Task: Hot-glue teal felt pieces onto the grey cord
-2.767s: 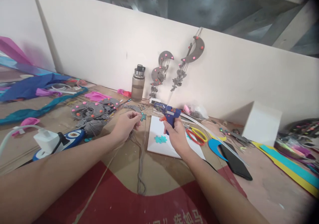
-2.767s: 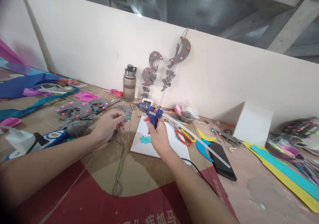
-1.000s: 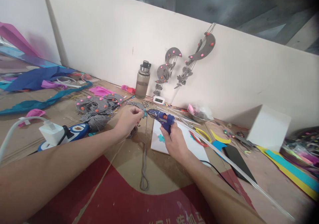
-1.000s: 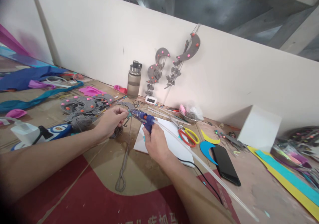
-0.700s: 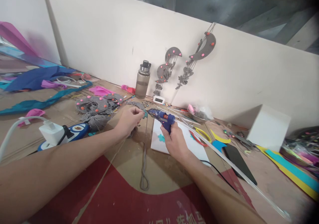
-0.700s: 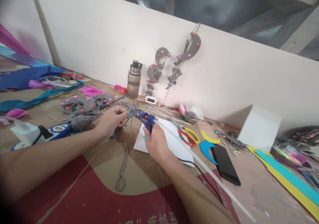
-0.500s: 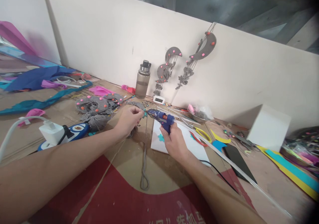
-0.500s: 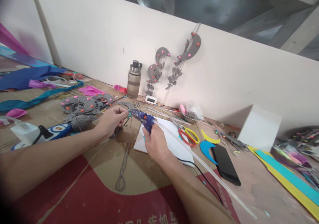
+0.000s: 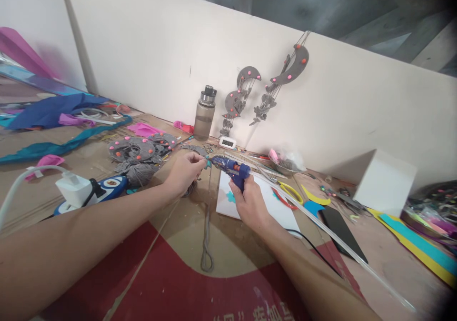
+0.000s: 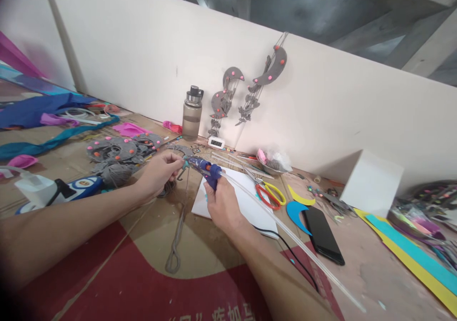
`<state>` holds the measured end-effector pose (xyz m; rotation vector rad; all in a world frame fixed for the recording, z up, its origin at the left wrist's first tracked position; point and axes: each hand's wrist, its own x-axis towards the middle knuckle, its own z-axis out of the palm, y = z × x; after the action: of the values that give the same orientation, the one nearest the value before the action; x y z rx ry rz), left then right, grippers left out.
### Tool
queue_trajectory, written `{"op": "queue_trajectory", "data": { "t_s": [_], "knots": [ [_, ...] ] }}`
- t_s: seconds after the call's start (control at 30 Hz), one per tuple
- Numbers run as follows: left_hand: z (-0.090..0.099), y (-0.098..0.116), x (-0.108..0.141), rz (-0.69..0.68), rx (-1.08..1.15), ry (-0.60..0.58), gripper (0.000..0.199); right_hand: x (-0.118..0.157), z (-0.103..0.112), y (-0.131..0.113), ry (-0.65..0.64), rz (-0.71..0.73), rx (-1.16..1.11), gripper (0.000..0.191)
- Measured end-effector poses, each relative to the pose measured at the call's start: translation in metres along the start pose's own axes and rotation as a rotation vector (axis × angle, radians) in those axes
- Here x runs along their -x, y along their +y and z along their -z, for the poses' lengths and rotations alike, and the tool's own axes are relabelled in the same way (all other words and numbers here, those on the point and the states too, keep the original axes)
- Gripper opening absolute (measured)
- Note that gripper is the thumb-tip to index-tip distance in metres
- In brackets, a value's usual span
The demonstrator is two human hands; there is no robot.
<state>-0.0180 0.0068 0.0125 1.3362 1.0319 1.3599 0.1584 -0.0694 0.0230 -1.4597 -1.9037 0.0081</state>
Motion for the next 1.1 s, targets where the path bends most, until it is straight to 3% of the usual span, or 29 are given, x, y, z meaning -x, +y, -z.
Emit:
{"op": "queue_trajectory", "data": {
  "t_s": [0.93,1.1],
  "knots": [
    [-0.0003,-0.0003,0.0009,0.018,0.004,-0.013,0.017,0.0010,-0.0015,0.0012,0.009,-0.041,-0.011,0.034],
    [0.0006,-0.0048,-0.0012,0.055,0.086,-0.021,0.019,-0.0006,-0.0029,0.0052,0.017,-0.139,-0.232,0.031]
  ]
}}
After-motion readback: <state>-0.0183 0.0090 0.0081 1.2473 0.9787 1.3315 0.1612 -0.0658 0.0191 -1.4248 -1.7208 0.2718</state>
